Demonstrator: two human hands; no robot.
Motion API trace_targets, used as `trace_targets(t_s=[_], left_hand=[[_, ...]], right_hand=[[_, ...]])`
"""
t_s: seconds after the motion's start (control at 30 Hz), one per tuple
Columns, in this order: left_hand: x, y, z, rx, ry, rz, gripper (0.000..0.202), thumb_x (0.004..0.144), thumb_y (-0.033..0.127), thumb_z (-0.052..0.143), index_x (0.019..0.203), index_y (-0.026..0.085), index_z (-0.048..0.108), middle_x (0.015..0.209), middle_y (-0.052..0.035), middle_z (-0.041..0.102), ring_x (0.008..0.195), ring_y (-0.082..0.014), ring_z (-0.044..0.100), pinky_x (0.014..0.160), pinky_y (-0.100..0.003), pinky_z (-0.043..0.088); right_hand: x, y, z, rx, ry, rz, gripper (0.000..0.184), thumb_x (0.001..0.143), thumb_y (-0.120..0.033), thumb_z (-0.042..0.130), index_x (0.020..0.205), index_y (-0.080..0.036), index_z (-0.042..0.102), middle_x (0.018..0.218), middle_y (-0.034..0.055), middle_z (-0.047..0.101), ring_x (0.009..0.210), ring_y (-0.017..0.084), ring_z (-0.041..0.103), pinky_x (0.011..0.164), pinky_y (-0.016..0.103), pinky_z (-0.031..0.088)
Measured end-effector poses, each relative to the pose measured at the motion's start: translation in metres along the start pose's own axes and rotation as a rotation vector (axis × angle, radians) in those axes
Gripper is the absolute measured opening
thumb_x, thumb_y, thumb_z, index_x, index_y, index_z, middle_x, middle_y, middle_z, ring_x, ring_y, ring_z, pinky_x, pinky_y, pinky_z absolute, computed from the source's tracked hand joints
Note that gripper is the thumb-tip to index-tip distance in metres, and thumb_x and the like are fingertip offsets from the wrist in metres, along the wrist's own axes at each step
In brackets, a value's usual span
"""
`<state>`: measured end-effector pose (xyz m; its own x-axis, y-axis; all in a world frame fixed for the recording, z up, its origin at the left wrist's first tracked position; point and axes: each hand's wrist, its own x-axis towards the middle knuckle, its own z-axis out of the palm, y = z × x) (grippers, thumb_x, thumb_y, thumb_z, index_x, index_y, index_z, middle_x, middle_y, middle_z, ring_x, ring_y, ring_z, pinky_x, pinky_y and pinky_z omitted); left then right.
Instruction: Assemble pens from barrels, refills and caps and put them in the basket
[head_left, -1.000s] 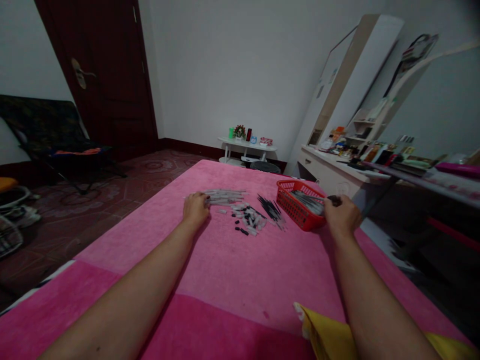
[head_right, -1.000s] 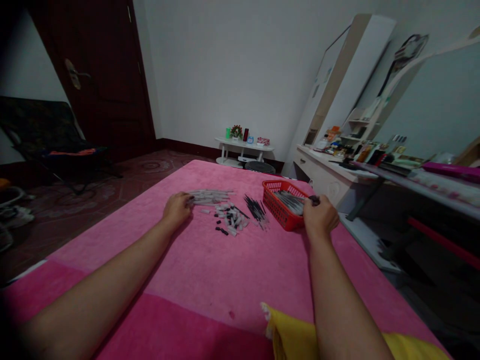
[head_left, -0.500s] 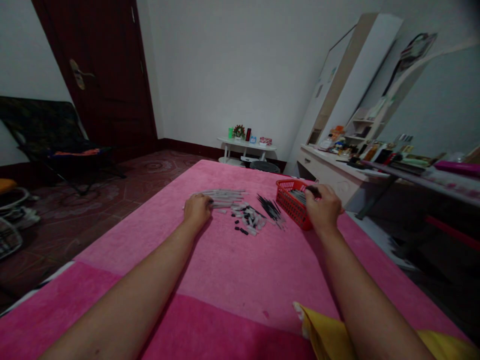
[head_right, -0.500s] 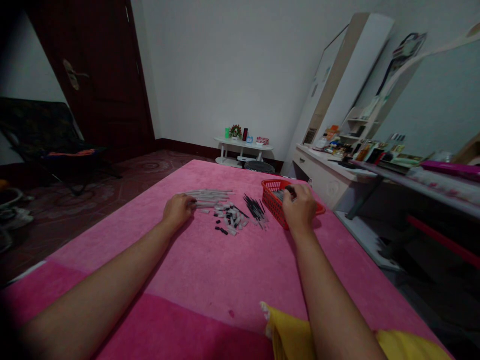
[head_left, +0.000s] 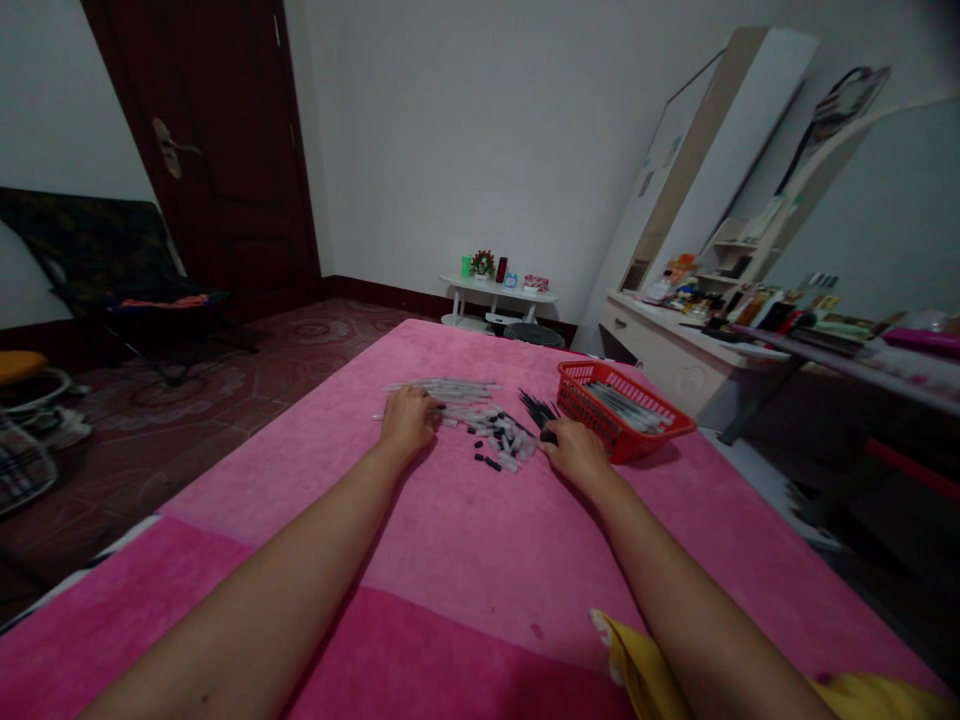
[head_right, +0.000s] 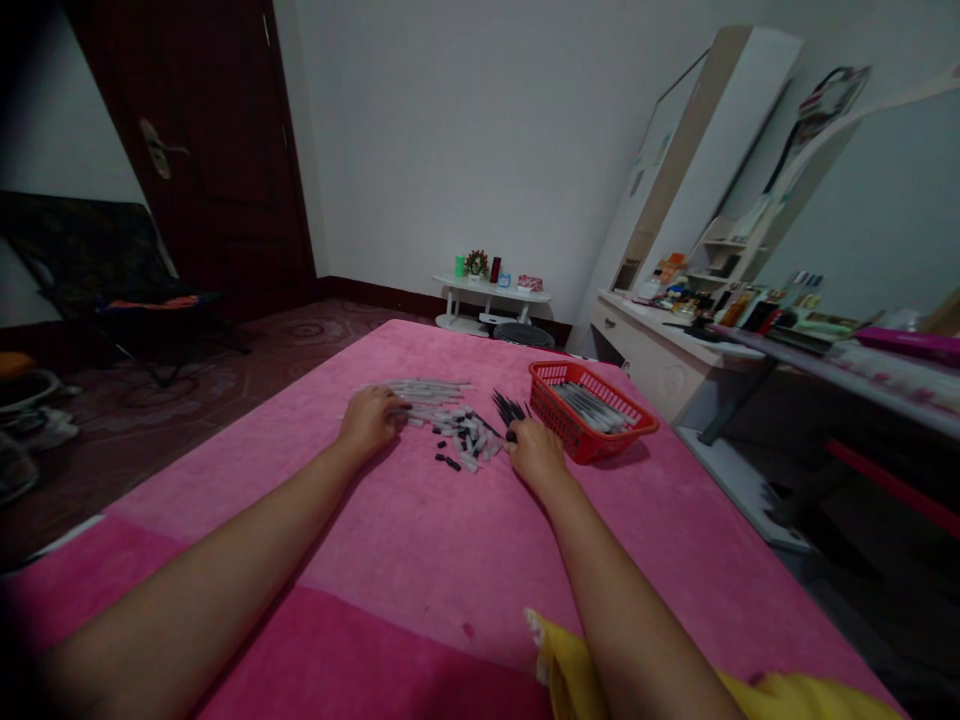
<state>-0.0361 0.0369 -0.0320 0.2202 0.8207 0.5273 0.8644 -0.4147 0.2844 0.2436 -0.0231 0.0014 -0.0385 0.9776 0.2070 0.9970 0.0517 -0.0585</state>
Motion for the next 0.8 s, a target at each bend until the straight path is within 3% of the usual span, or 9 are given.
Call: trace_targets(t_s=[0.37, 0.67, 0.8], left_hand=[[-0.003, 0.017, -0.002, -0.031, -0.037, 0.215, 0.02, 0.078, 0.026, 0.06, 0.092, 0.026, 0.074, 0.095, -0.0073, 0.064, 0.096, -0.0257, 0.051, 0.084, -0.04, 0.037], [-0.003, 0.022, 0.001, 0.098, -0.108, 0.24, 0.016, 0.077, 0.023, 0.059, 0.086, 0.022, 0.072, 0.086, -0.0083, 0.064, 0.091, -0.0261, 0.053, 0.077, -0.038, 0.038], [-0.002, 0.019, 0.004, 0.063, -0.078, 0.191, 0.016, 0.076, 0.019, 0.057, 0.083, 0.021, 0.072, 0.086, -0.0086, 0.064, 0.088, -0.0241, 0.055, 0.076, -0.036, 0.04]], right_hand=[[0.0, -0.006, 0.002, -0.095, -0.032, 0.078, 0.02, 0.082, -0.027, 0.053, 0.093, -0.019, 0.069, 0.097, 0.012, 0.071, 0.093, 0.026, 0.066, 0.072, 0.03, 0.046], [0.001, -0.004, 0.005, -0.087, -0.027, 0.107, 0.021, 0.084, -0.025, 0.05, 0.093, -0.019, 0.068, 0.097, 0.012, 0.071, 0.094, 0.027, 0.066, 0.071, 0.03, 0.045], [0.002, -0.001, 0.003, -0.053, -0.017, 0.13, 0.018, 0.084, -0.026, 0.053, 0.095, -0.019, 0.066, 0.097, 0.0115, 0.071, 0.093, 0.026, 0.066, 0.07, 0.029, 0.043]])
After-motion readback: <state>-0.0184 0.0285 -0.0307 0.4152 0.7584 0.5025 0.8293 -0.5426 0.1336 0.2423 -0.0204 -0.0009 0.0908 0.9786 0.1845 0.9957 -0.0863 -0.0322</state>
